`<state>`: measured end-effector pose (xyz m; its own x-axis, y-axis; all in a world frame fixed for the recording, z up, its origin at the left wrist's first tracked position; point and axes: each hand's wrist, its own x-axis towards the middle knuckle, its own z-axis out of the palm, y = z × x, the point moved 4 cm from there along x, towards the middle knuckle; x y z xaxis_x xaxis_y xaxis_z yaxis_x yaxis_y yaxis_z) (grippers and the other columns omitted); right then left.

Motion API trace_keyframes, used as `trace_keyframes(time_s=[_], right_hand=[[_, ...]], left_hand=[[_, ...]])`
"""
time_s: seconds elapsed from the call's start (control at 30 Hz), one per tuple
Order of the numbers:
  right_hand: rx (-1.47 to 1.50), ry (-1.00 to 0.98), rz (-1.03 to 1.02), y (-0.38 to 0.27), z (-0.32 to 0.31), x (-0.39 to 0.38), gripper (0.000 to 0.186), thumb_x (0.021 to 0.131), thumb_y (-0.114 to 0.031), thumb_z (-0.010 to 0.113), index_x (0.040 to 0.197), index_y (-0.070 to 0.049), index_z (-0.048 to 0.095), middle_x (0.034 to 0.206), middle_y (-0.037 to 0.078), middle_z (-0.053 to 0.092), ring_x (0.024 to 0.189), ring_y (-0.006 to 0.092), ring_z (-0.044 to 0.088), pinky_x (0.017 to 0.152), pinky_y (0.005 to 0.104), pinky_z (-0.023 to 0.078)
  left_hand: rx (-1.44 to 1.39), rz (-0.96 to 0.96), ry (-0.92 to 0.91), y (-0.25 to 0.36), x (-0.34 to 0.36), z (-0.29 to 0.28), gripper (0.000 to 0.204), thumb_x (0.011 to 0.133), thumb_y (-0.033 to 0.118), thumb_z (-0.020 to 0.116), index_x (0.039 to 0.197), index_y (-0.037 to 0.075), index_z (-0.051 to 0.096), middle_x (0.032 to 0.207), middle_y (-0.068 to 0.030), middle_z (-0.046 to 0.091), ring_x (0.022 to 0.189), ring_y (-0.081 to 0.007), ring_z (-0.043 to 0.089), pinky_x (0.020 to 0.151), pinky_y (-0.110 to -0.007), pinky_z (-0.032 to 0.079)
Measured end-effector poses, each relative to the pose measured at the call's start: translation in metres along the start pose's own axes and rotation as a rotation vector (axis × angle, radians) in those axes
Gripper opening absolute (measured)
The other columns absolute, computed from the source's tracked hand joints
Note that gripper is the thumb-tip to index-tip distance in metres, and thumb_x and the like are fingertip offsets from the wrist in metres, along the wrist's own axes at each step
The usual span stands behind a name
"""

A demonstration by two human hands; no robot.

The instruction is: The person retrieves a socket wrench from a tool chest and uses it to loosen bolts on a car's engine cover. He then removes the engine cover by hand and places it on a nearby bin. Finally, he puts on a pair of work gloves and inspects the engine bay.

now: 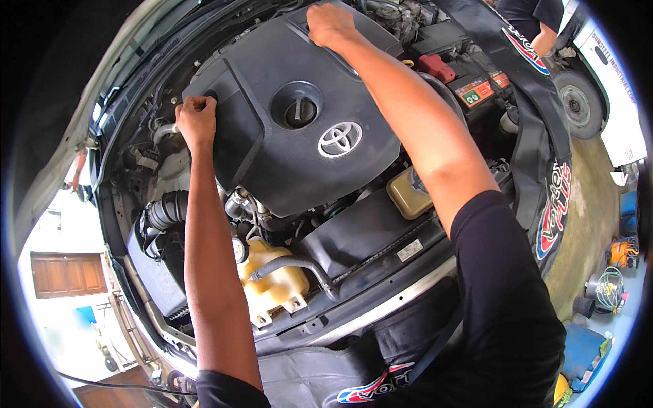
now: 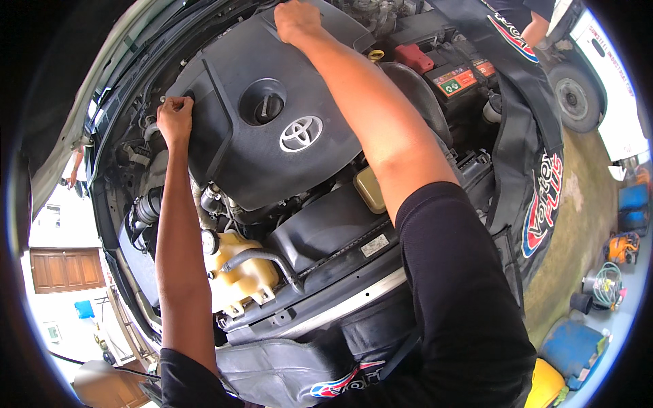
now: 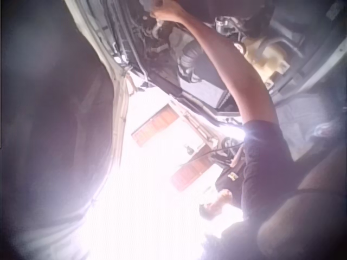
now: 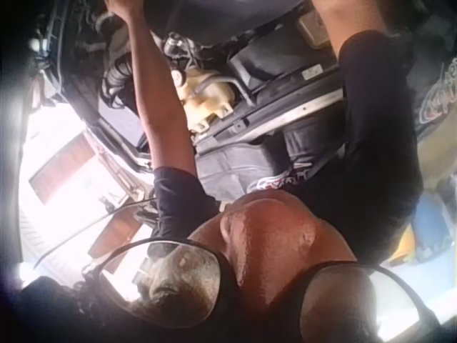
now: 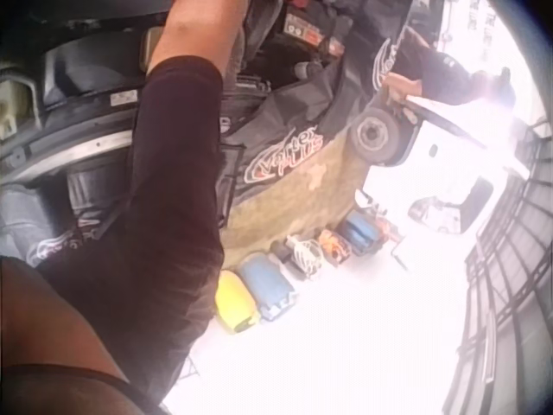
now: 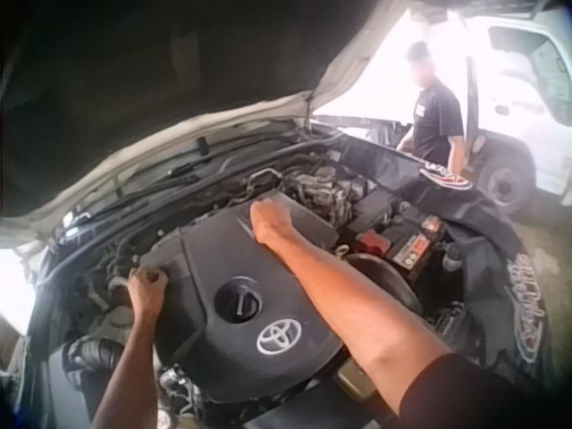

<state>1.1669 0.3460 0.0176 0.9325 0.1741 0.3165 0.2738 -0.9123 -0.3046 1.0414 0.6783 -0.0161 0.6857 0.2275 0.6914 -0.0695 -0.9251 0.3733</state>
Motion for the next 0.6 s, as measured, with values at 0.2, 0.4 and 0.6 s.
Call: trace_keyframes(time_s=[0.2,0.4,0.6], right_hand=[[0.081,0.057,0.057,0.01,-0.001,0.006,0.024,0.09,-0.013,0.067,0.109,-0.003,0.077,0.119,0.023,0.073,0.112,0.0384,0.071,0.093,0.0497,0.057],[0.005,0.182,0.081,0.022,0.012,0.024,0.024,0.09,-0.015,0.065,0.108,-0.005,0.078,0.117,0.022,0.073,0.115,0.0382,0.069,0.095,0.0491,0.057],[-0.058,0.034,0.082,0.007,-0.003,0.02,0.025,0.083,-0.018,0.069,0.102,-0.004,0.079,0.11,0.021,0.076,0.108,0.0371,0.073,0.09,0.0456,0.059]], left_hand=[[0.018,-0.018,0.023,0.006,0.001,0.004,0.022,0.081,0.026,0.078,0.083,0.004,0.074,0.087,-0.0156,0.07,0.093,-0.0335,0.065,0.087,-0.045,0.052],[-0.042,0.009,0.005,0.011,0.004,0.008,0.027,0.08,0.028,0.08,0.083,0.001,0.075,0.087,-0.0169,0.069,0.093,-0.0346,0.065,0.086,-0.044,0.053],[0.02,0.032,0.023,0.0,0.001,-0.001,0.027,0.081,0.028,0.08,0.081,0.002,0.074,0.083,-0.0182,0.069,0.092,-0.0359,0.065,0.085,-0.045,0.053]])
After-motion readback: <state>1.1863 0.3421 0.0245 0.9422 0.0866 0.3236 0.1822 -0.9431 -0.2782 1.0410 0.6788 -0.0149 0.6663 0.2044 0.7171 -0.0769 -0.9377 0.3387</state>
